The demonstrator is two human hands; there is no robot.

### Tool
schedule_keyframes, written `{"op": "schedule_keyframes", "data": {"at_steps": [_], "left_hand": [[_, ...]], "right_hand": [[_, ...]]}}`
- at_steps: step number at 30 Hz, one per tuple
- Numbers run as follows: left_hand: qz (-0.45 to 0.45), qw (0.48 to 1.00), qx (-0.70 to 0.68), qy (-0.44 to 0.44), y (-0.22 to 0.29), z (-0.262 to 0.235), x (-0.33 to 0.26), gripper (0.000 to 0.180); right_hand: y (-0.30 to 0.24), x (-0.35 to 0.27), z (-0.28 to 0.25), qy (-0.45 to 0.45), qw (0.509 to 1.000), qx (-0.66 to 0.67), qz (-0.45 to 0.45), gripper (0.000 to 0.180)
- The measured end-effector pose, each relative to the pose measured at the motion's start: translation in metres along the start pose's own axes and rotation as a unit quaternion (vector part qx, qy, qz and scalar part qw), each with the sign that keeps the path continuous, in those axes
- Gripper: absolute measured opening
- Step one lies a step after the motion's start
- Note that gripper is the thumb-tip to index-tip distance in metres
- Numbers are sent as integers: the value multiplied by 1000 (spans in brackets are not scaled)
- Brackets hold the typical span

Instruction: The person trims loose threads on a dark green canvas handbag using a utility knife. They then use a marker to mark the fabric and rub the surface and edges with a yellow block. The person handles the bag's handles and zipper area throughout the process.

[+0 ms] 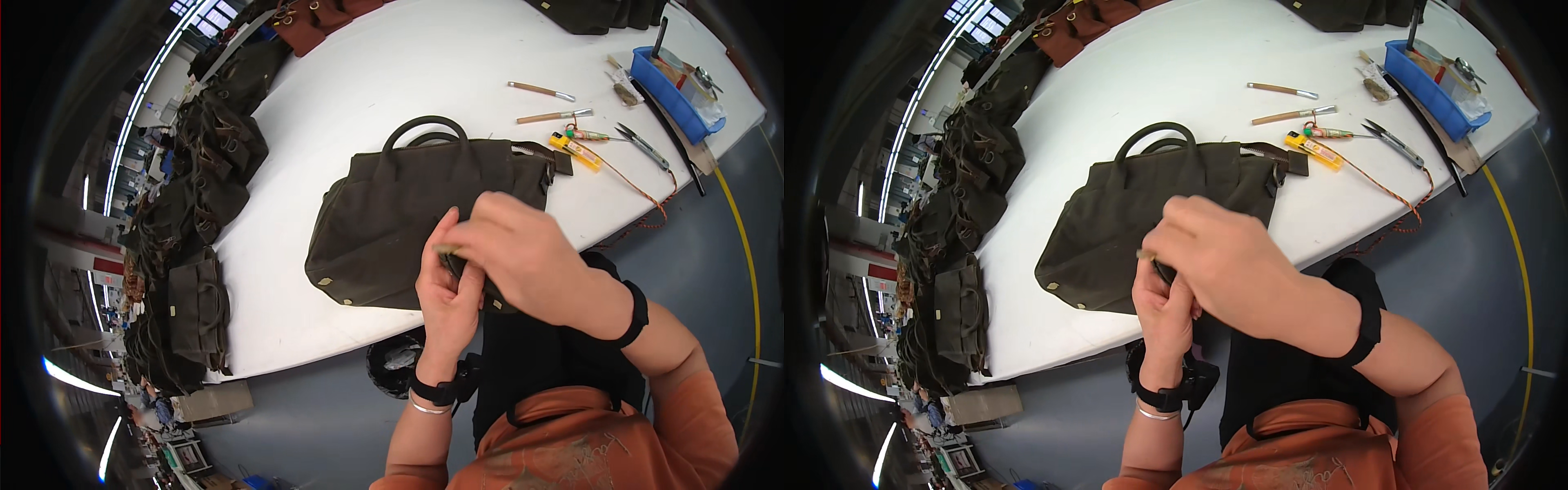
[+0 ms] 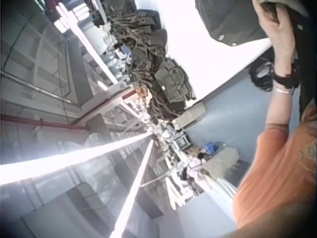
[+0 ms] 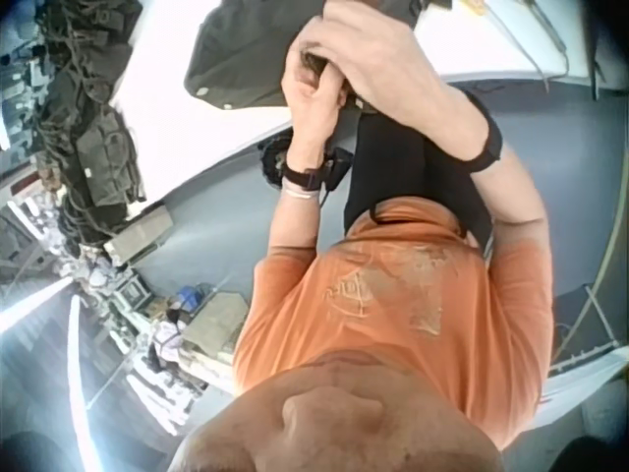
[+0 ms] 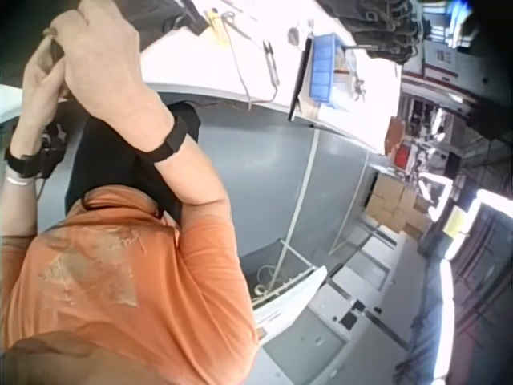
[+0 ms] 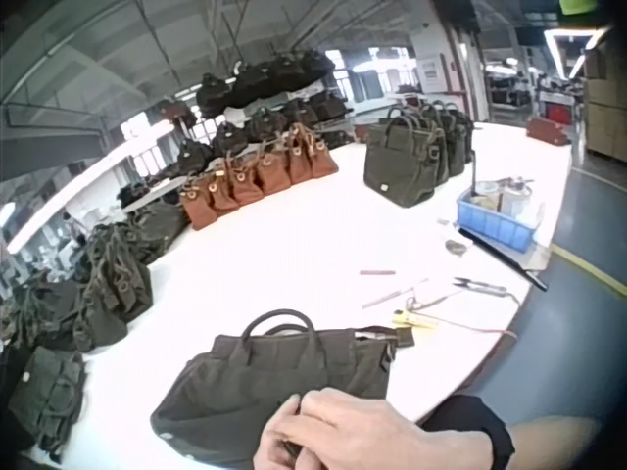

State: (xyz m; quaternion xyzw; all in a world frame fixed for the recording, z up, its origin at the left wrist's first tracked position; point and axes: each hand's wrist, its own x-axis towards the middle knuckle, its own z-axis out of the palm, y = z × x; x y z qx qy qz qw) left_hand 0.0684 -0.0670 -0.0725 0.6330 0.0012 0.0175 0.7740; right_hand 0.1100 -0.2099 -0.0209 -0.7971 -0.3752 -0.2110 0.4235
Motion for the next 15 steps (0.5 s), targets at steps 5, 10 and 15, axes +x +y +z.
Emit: {"op": "schedule_keyframes", "data": {"at_steps": [5, 10, 15], "left_hand": [[-31, 1000, -1, 2, 1, -1, 1, 55], [76, 982, 171, 5, 4, 15, -16, 76], [84, 959, 269, 25, -3, 19, -29, 85]], "right_hand": [[14, 4, 7, 67, 997, -42, 20, 18], [9, -16, -25, 116, 973, 61, 188, 12], [11, -62, -26, 155, 906, 230, 321, 15]]}}
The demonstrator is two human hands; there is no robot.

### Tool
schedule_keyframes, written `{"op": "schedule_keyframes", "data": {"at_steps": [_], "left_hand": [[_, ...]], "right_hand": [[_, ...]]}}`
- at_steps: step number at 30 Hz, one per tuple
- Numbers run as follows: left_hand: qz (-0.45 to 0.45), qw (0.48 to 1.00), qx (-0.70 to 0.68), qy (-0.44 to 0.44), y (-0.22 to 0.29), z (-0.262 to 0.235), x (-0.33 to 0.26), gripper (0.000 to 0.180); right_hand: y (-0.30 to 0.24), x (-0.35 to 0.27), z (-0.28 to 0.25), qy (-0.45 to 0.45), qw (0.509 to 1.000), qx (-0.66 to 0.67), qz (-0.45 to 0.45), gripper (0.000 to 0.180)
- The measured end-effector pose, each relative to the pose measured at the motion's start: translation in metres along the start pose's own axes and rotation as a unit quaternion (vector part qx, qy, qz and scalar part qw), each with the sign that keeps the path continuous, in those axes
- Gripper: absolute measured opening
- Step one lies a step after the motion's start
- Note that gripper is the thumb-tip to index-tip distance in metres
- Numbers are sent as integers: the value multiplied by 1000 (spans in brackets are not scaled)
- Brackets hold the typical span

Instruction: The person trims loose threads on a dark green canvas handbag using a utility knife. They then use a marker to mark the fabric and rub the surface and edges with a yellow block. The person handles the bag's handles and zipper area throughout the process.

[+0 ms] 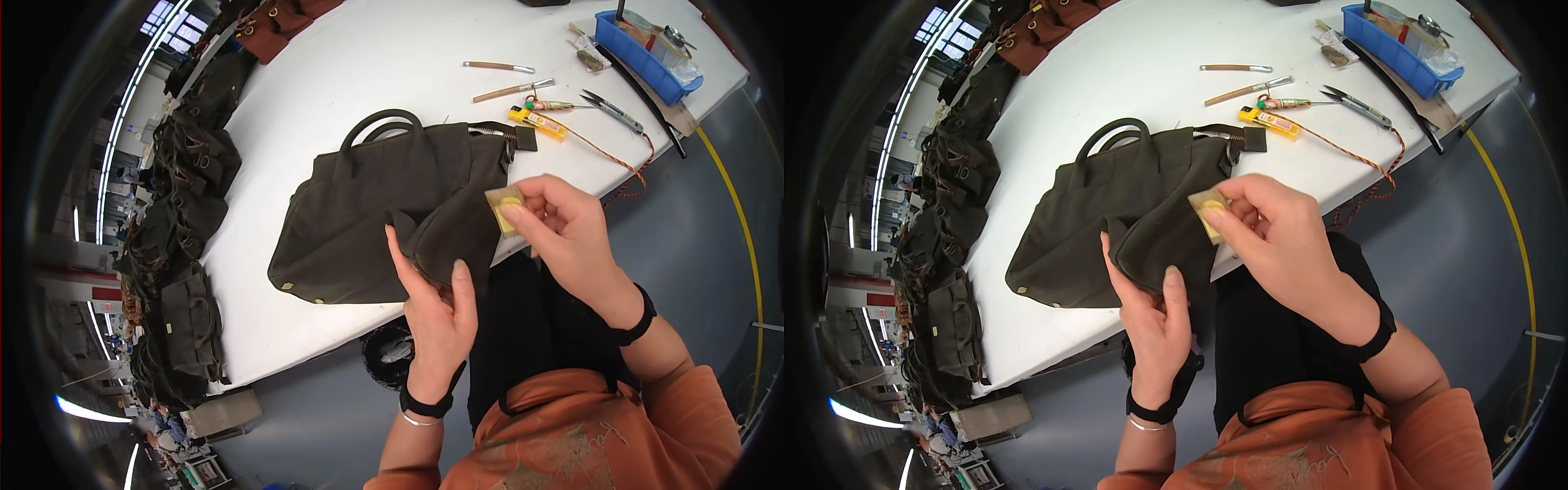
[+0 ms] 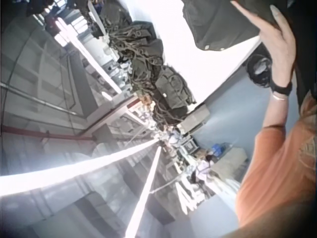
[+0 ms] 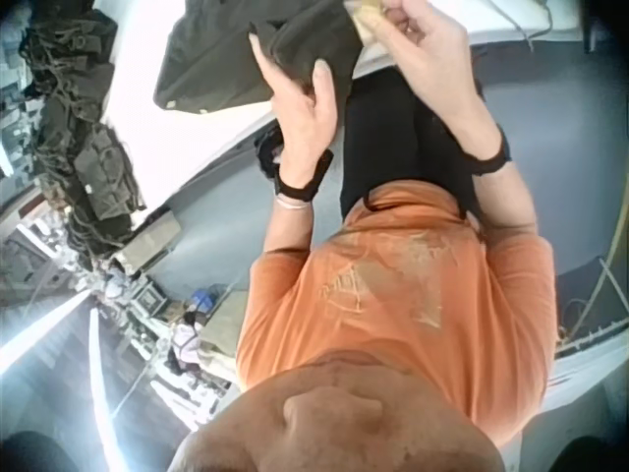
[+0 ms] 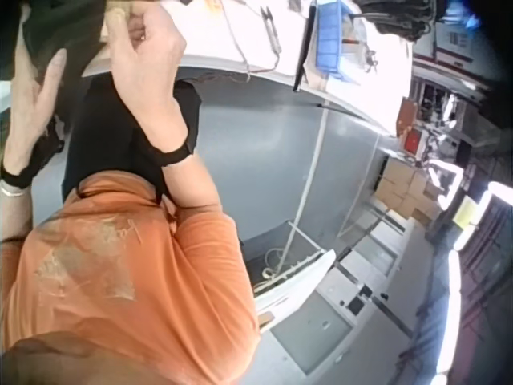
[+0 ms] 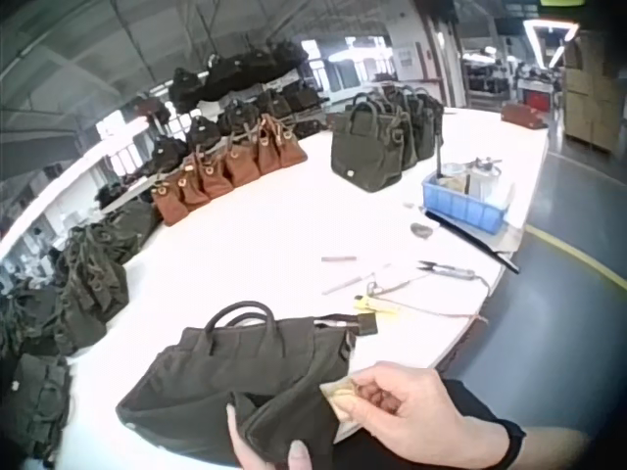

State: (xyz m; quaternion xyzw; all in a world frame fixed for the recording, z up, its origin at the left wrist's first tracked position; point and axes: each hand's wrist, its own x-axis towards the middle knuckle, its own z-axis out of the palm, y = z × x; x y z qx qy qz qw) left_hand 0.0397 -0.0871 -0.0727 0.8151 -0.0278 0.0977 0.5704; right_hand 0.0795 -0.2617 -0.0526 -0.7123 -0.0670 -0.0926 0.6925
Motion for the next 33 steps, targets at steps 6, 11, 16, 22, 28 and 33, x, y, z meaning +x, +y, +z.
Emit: {"op": "schedule_keyframes", "data": {"at_steps": [6, 11, 16, 22, 28, 33], "left_hand": [[-93, 978, -187, 0, 3, -10, 7, 75], [-103, 974, -200, 3, 1, -14, 10, 74], [-100, 974, -202, 3, 1, -12, 11, 73], [-96, 973, -209, 7, -2, -11, 11, 73], [-92, 976, -199, 3, 3, -8, 10, 70], [-84, 976, -199, 2, -2, -11, 9, 73]], "right_hand": [[4, -28, -3, -53, 991, 44, 111, 16], [6, -41, 13, -90, 993, 39, 67, 16], [17, -50, 26, -88, 996, 26, 13, 13], [17, -51, 41, -19, 999, -15, -45, 11], [22, -41, 46, 6, 1000, -18, -24, 11], [16, -59, 41, -14, 1000, -6, -6, 9]]}}
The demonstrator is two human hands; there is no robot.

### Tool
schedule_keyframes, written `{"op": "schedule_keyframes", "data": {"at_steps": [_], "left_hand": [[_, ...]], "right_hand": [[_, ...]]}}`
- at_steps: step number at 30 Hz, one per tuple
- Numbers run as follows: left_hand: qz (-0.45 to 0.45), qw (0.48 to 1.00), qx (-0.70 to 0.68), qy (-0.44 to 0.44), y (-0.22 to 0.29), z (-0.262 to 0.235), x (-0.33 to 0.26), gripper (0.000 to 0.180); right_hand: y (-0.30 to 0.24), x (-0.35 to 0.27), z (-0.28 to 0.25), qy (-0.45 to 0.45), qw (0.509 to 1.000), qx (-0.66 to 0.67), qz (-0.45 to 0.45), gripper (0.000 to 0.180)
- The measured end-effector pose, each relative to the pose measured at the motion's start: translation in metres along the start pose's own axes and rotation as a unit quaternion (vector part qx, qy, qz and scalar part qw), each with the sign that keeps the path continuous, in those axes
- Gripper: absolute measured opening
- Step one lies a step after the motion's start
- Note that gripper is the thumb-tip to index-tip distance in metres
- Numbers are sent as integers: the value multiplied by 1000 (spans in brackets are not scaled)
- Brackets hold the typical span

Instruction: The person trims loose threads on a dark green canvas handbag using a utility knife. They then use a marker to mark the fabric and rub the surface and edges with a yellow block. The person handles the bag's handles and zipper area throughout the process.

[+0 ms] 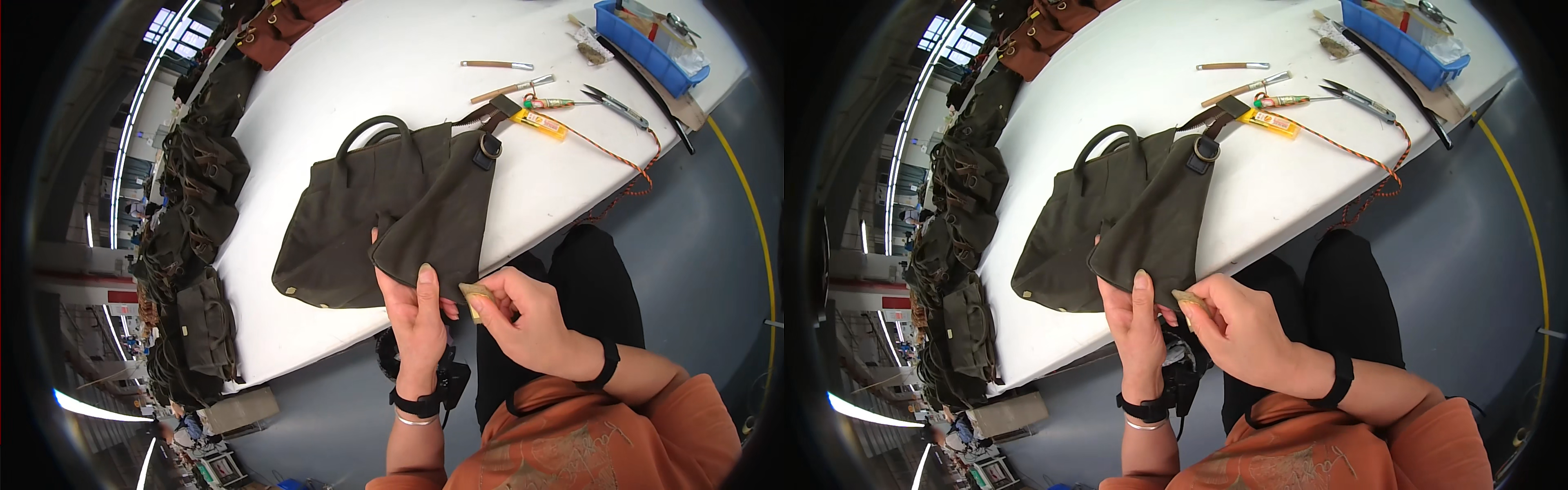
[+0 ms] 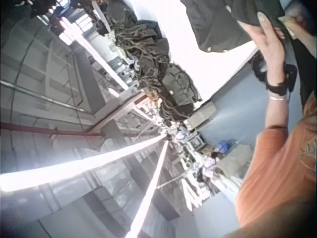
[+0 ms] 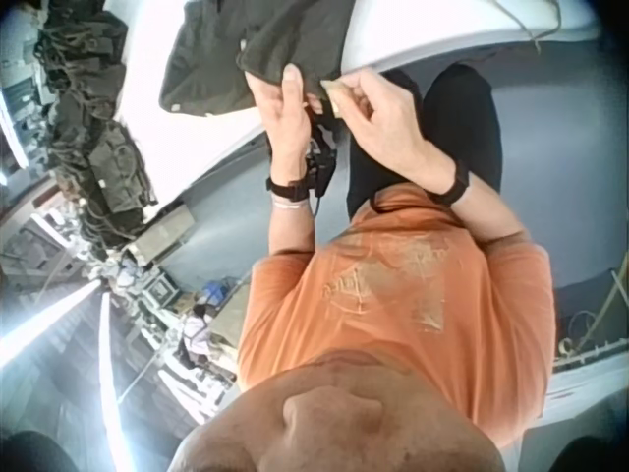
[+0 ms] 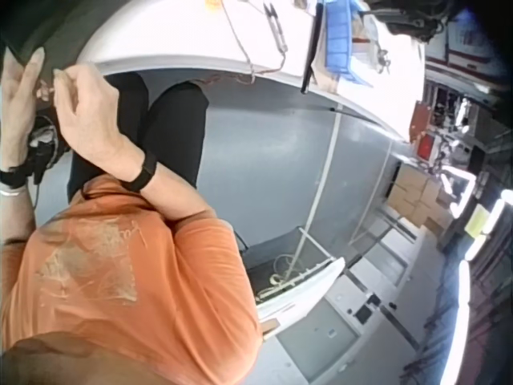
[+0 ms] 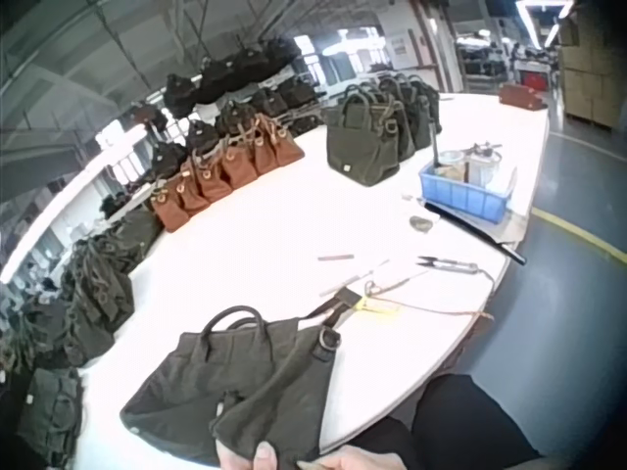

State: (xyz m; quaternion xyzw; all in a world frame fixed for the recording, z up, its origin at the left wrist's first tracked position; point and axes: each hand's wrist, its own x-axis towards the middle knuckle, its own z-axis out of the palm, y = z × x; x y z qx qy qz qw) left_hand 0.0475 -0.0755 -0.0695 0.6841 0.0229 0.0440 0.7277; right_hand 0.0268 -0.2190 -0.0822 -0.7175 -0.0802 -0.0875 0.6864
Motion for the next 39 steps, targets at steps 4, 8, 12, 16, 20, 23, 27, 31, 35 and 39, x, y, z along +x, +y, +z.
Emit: {"op": "schedule_keyframes", "data": {"at_steps": [4, 8, 12, 16, 20, 23, 27, 31, 35, 39], "left_hand": [[-4, 1000, 1, -3, 2, 3, 1, 72], [-2, 1000, 2, -2, 2, 1, -1, 72], [-2, 1000, 16, 1, 1, 1, 1, 72], [-5, 1000, -5, 7, 2, 3, 2, 72], [-6, 1000, -9, 12, 0, 0, 1, 72], [-2, 1000, -11, 6, -2, 0, 1, 72], [-7, 1000, -5, 3, 0, 3, 2, 72], [5, 1000, 5, 7, 1, 3, 0, 66], [1, 1000, 17, 8, 1, 1, 1, 69], [3, 1000, 15, 8, -3, 0, 1, 67]], "right_hand": [[3, 19, 4, 10, 998, -26, -53, 9], [1, 11, 0, 12, 999, -25, -30, 9], [1, 0, 0, -9, 1000, -13, -12, 8], [5, 24, 1, 30, 999, 9, -31, 9], [-4, 10, -5, 11, 999, 30, -8, 11], [-3, 0, -2, -5, 1000, 1, -30, 9], [5, 18, 5, 26, 996, -34, -72, 9], [1, 25, 2, 43, 998, 12, -45, 8], [-5, 8, -9, 22, 995, 87, 33, 10], [3, -10, -2, -13, 962, 228, 148, 12]]}}
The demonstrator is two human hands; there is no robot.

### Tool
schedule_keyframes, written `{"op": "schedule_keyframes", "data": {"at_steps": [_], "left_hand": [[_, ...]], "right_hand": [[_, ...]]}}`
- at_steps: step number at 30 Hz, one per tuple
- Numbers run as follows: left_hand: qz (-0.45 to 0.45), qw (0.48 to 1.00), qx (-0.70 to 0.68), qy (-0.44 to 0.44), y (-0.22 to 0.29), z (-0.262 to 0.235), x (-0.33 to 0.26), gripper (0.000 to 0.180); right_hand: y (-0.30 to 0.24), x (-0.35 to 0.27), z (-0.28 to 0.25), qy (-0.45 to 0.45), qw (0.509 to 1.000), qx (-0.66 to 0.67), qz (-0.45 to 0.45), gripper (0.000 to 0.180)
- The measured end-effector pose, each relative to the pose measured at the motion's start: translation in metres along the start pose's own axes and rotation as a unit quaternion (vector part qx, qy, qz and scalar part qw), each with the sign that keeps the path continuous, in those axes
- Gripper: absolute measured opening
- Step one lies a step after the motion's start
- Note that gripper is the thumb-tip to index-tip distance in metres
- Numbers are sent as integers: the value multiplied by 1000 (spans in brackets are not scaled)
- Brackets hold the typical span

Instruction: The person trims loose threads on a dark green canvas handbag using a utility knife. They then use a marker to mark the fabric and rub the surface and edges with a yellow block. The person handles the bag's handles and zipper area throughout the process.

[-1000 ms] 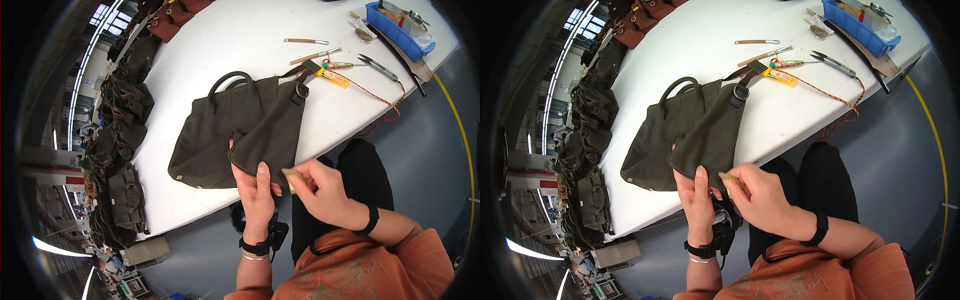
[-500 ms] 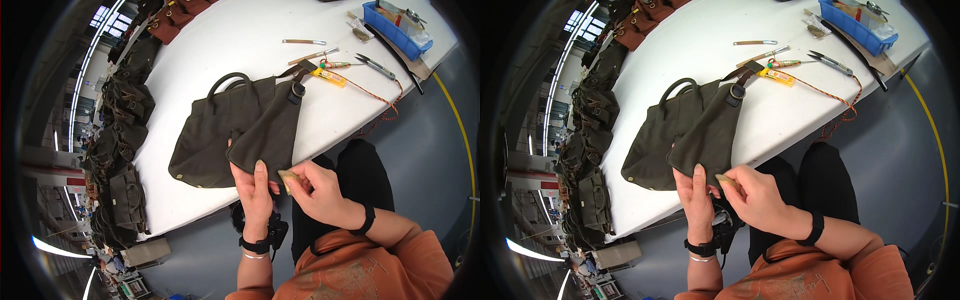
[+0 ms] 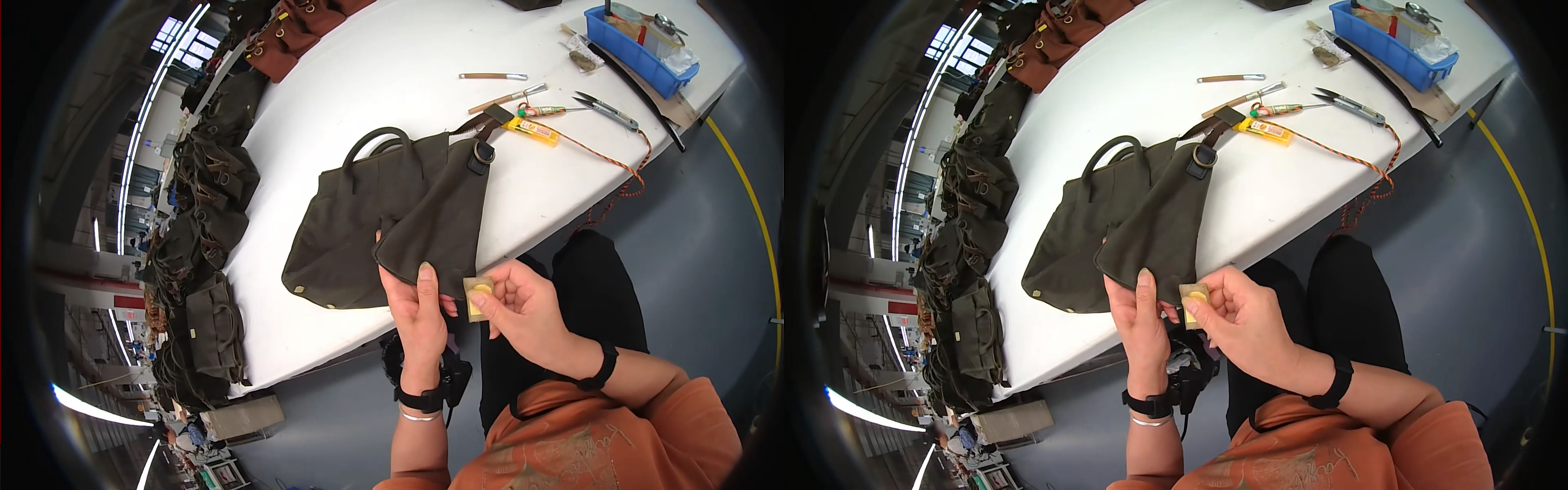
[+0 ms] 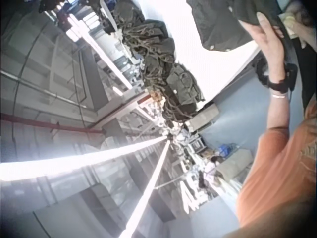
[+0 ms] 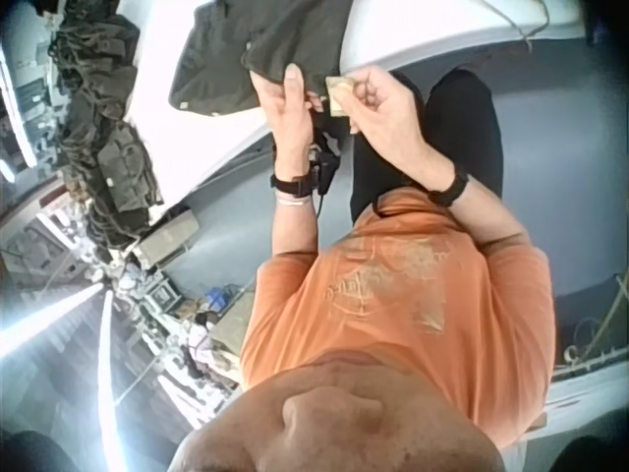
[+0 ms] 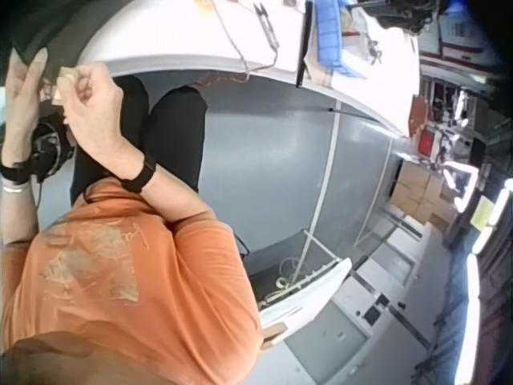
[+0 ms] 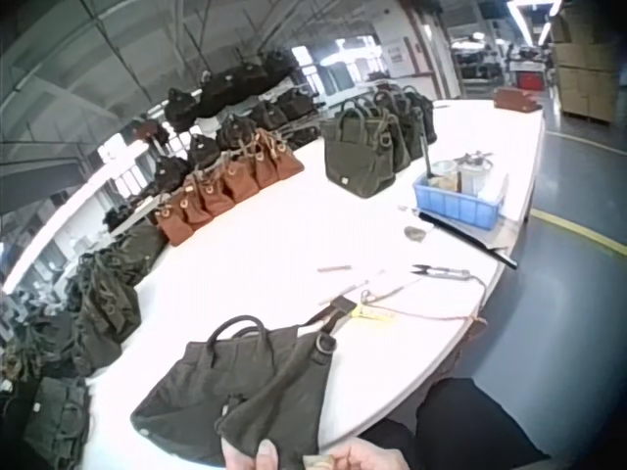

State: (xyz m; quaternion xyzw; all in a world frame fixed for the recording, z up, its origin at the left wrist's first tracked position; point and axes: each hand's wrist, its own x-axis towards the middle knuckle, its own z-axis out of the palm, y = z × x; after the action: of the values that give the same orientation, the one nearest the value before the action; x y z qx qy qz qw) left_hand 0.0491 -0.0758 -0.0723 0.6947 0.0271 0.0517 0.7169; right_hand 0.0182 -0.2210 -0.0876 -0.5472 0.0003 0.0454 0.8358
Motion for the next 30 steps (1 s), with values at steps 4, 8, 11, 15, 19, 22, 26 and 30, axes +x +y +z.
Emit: {"op": "schedule_keyframes", "data": {"at_steps": [4, 8, 11, 15, 19, 22, 26, 30], "left_hand": [[8, 1000, -2, -6, -3, 1, -1, 69], [1, 1000, 2, -3, 3, 3, -4, 69], [6, 1000, 1, 0, 3, 4, -3, 69], [7, 1000, 17, -13, 1, 6, -2, 69], [3, 1000, 10, -5, 6, 3, -3, 69], [1, 1000, -5, 0, 8, 1, -1, 70], [-15, 989, -106, 105, 48, -14, 0, 61], [68, 908, -413, 29, 130, -75, 6, 20]], "right_hand": [[-1, 12, 3, 7, 998, -60, -25, 13], [-5, 20, 3, 30, 986, -151, -67, 13], [2, -5, 8, 14, 991, -124, -56, 11], [2, 28, -3, 42, 981, -167, -88, 13], [-1, 9, 4, 2, 993, -101, -67, 13], [-11, -8, -2, -43, 990, -125, -40, 11], [-44, 0, -23, 17, 998, -16, -55, 11], [-61, 5, -27, 12, 997, -22, -68, 10]]}}
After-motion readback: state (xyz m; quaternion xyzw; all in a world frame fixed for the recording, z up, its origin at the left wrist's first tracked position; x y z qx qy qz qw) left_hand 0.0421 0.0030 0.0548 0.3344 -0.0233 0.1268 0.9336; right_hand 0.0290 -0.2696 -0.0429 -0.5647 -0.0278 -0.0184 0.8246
